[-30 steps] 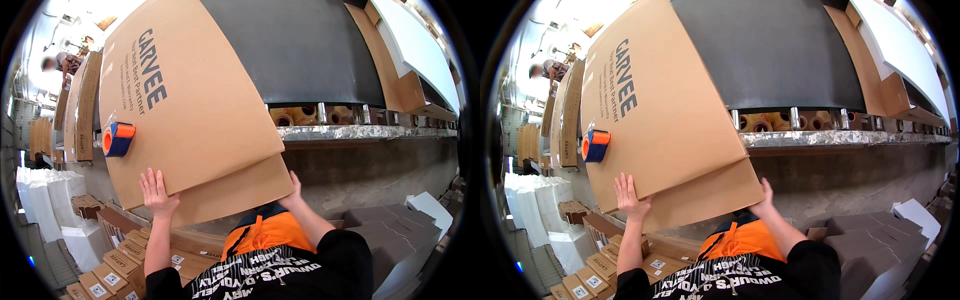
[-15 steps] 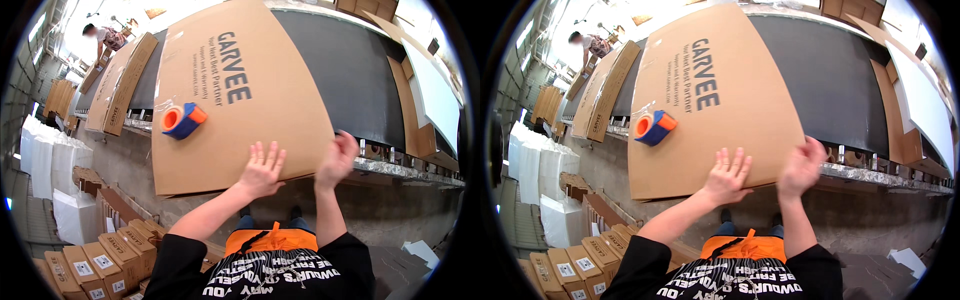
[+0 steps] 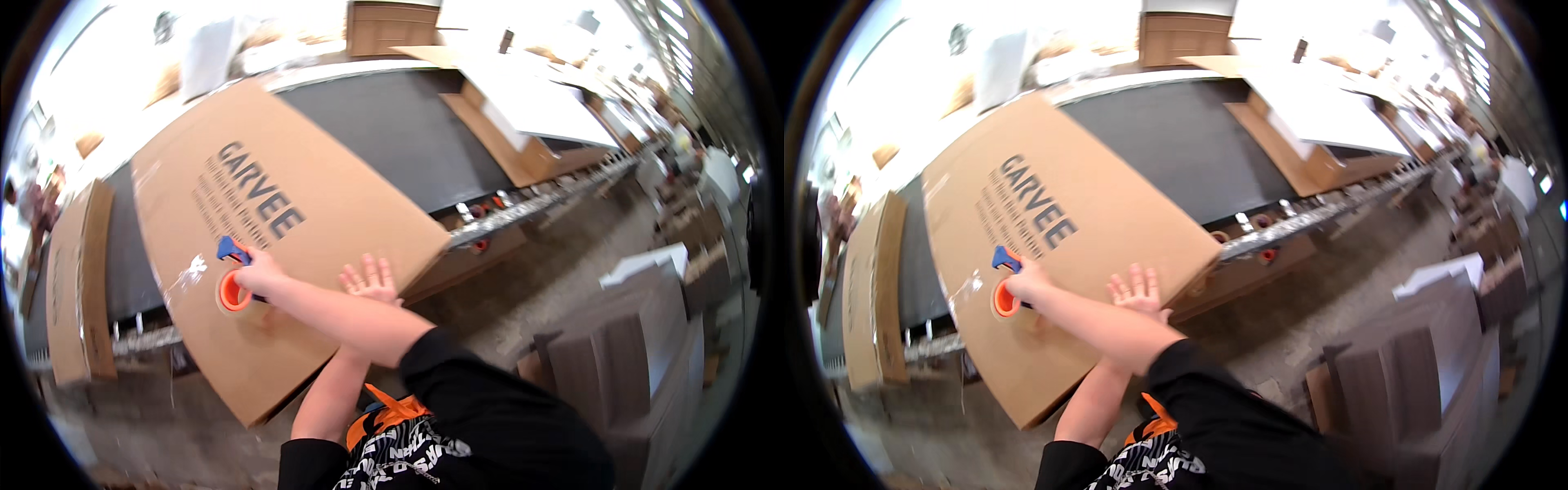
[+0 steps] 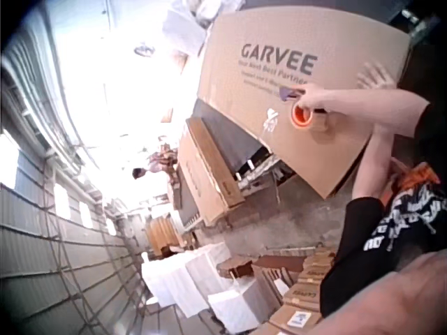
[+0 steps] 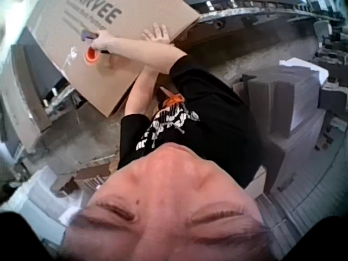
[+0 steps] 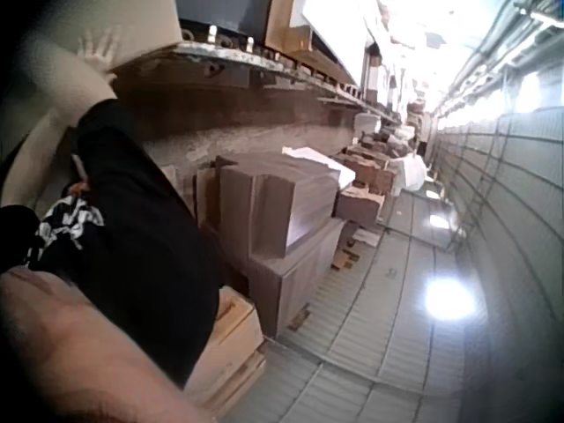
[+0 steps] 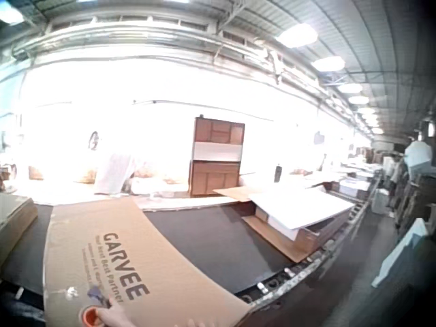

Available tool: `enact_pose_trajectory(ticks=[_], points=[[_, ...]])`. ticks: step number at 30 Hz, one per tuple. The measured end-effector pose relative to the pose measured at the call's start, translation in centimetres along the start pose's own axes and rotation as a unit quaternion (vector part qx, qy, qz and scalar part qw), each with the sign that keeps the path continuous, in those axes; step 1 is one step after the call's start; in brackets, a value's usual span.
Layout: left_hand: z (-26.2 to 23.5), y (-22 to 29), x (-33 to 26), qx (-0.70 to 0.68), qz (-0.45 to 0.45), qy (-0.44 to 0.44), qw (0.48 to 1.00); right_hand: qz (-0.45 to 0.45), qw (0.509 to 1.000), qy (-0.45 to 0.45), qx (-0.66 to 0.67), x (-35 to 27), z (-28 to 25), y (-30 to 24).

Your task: The person picks up a white panel, places it into a cardboard box on a conveyor belt, and seals the box using a tape dispenser.

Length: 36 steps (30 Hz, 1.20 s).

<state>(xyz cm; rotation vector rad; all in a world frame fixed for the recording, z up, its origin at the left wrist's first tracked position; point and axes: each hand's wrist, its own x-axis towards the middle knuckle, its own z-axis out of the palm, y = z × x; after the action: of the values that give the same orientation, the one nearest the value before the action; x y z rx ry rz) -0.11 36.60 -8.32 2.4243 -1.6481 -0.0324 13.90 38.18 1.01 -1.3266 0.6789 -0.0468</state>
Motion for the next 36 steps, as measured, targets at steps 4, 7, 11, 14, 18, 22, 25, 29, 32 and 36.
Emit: enact_pose_trajectory(ticks=[4, 7, 11, 14, 18, 22, 25, 29, 32, 36], points=[[-1.9, -1.1, 0.7, -0.041, -0.009, -0.058, 0.997, -0.172, 0.985, 0.002, 0.028, -5.8, -17.7, -0.2], [-3.3, 1.7, 1.9, 0.057, -0.020, -0.069, 0.996, -0.245, 0.789, 0.272, -0.493, -10.7, -26.9, -3.1], [-2.6, 0.5, 2.0, 0.068, -0.050, -0.039, 0.996, -0.129, 0.761, 0.177, -0.610, -10.6, -26.1, -7.3], [-2.2, 0.3, 1.5, 0.030, -0.071, -0.032, 0.997, 0.031, 0.732, 0.012, -0.680, -11.3, -27.0, -4.0], [-5.4, 1.0, 2.9, 0.059, -0.060, -0.072, 0.994, 0.041, 0.722, -0.017, -0.690, -17.7, -29.2, 3.8], [-7.4, 3.6, 7.4, 0.168, 0.027, -0.210, 0.963, -0.030, 0.720, 0.021, -0.693, -13.5, -27.1, 7.5], [-8.7, 4.9, 9.3, 0.174, 0.029, -0.281, 0.943, -0.006, 0.643, -0.056, -0.764, -10.3, -25.7, 13.5], [-5.1, -1.7, 2.5, 0.114, 0.028, -0.163, 0.980, 0.067, 0.756, -0.016, -0.652, -13.2, -24.8, 20.0], [-8.5, -7.6, -7.9, 0.144, -0.035, -0.203, 0.968, 0.162, 0.819, -0.009, -0.550, -18.4, -26.1, 23.1], [-13.2, -16.6, -22.3, 0.187, -0.118, -0.247, 0.943, 0.115, 0.762, 0.028, -0.637, -24.5, -21.6, 19.0]])
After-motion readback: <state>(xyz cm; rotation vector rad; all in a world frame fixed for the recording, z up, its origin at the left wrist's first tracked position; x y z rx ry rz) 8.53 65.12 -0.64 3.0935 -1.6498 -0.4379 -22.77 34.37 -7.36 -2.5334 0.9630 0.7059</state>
